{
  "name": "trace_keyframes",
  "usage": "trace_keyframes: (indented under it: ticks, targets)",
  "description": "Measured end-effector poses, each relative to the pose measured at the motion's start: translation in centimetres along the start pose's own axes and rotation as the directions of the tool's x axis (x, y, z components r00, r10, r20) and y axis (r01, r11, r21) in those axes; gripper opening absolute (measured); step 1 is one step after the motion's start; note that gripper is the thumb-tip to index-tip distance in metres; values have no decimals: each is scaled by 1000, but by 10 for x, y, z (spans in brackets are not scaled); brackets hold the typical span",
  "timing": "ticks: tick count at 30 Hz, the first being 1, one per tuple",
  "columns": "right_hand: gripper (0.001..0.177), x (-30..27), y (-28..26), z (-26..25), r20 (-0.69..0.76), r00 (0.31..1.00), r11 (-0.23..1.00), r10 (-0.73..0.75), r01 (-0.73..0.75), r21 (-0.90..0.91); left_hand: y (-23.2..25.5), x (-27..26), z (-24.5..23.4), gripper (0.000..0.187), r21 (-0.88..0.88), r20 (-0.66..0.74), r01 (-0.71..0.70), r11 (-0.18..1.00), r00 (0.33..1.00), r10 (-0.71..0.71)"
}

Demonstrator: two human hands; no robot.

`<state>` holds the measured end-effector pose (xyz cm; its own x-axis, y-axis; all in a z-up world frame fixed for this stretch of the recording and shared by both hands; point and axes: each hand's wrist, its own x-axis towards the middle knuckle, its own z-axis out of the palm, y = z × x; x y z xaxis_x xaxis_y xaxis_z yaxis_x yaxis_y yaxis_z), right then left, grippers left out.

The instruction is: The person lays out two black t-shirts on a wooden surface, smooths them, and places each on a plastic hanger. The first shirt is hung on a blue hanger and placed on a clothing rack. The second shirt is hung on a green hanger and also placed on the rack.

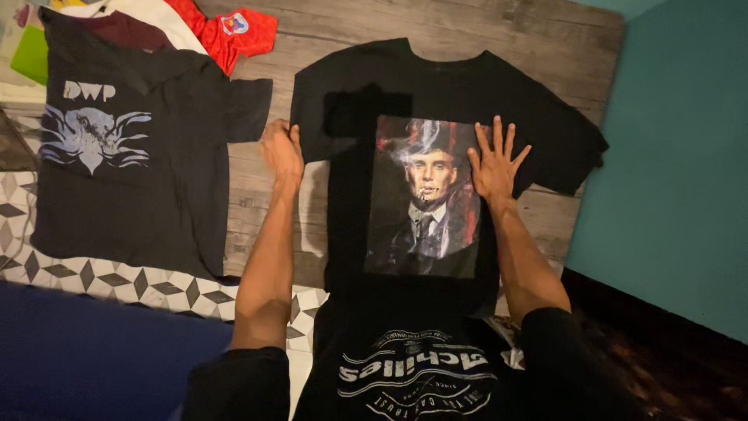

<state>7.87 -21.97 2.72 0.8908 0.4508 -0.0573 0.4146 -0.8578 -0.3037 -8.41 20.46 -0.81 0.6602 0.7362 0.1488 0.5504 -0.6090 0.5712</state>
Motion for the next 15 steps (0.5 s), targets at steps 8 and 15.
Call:
trace_keyframes:
  ticks: [8,15]
  targets:
    - [57,-3,-8,3,12,999,999,43,-43,7,-32,64,8,15,-486,-190,-11,874,977,-93]
    - [59,-5,-14,2,35,997,998,63,-63,9,-8,66,-18,39,-205,-379,170,964,894,-239]
